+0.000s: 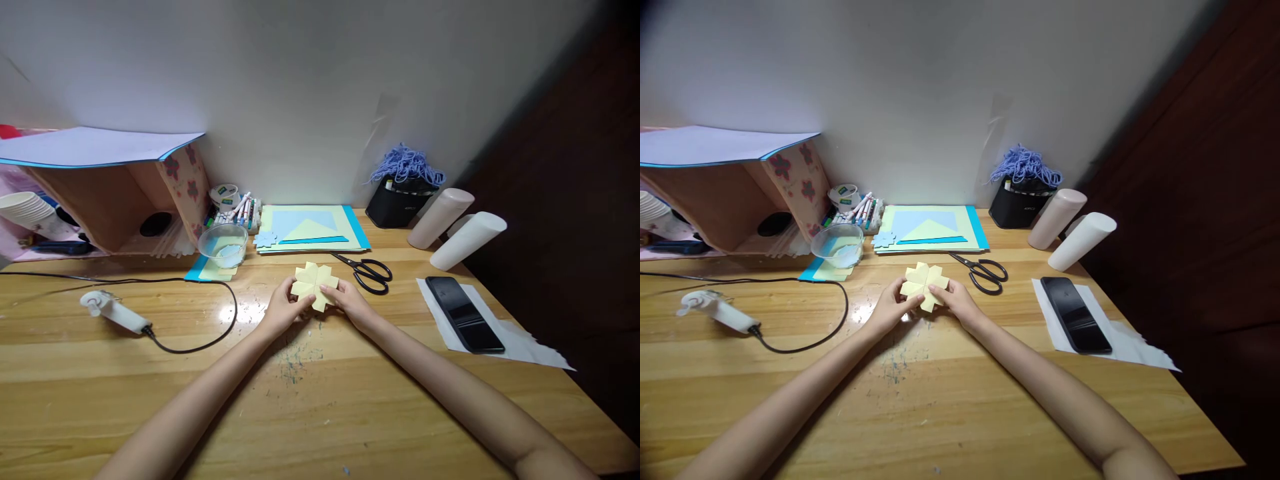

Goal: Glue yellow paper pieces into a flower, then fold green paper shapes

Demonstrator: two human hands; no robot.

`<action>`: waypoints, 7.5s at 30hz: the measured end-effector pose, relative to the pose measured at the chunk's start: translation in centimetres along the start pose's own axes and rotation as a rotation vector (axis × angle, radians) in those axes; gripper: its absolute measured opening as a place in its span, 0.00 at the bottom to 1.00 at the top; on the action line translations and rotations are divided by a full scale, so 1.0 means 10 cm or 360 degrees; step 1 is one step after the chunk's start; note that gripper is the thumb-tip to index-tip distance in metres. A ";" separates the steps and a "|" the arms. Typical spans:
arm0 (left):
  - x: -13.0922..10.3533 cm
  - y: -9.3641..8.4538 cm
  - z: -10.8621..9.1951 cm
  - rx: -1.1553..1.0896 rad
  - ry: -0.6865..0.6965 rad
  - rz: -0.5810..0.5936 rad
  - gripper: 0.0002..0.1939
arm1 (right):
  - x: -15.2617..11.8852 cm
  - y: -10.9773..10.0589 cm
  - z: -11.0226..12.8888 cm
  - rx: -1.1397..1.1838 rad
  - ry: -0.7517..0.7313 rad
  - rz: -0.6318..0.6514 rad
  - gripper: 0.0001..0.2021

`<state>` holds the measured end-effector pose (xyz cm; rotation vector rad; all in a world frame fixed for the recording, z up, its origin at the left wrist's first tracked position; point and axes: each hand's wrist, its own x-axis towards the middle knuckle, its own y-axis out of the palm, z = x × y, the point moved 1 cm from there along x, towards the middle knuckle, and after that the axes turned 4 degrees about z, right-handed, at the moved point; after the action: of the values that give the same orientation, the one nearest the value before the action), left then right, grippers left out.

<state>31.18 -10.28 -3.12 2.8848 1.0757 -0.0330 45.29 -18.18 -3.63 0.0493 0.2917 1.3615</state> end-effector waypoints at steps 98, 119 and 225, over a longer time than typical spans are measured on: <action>-0.02 -0.01 0.03 0.0424 0.0109 0.0005 0.14 | 0.03 -0.05 0.05 -0.0016 -0.0057 0.0015 0.13; 0.13 -0.23 0.03 -0.0767 -0.0161 -0.0067 0.18 | 0.41 -0.04 0.28 -0.0232 -0.0204 -0.0278 0.13; 0.14 -0.21 -0.04 -0.0220 -0.0215 0.0152 0.22 | 0.26 -0.14 0.37 -0.0581 0.0079 0.0237 0.17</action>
<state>30.87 -7.79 -2.85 2.7612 0.8799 -0.1407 47.94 -15.51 -0.81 -0.2721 0.0784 1.5470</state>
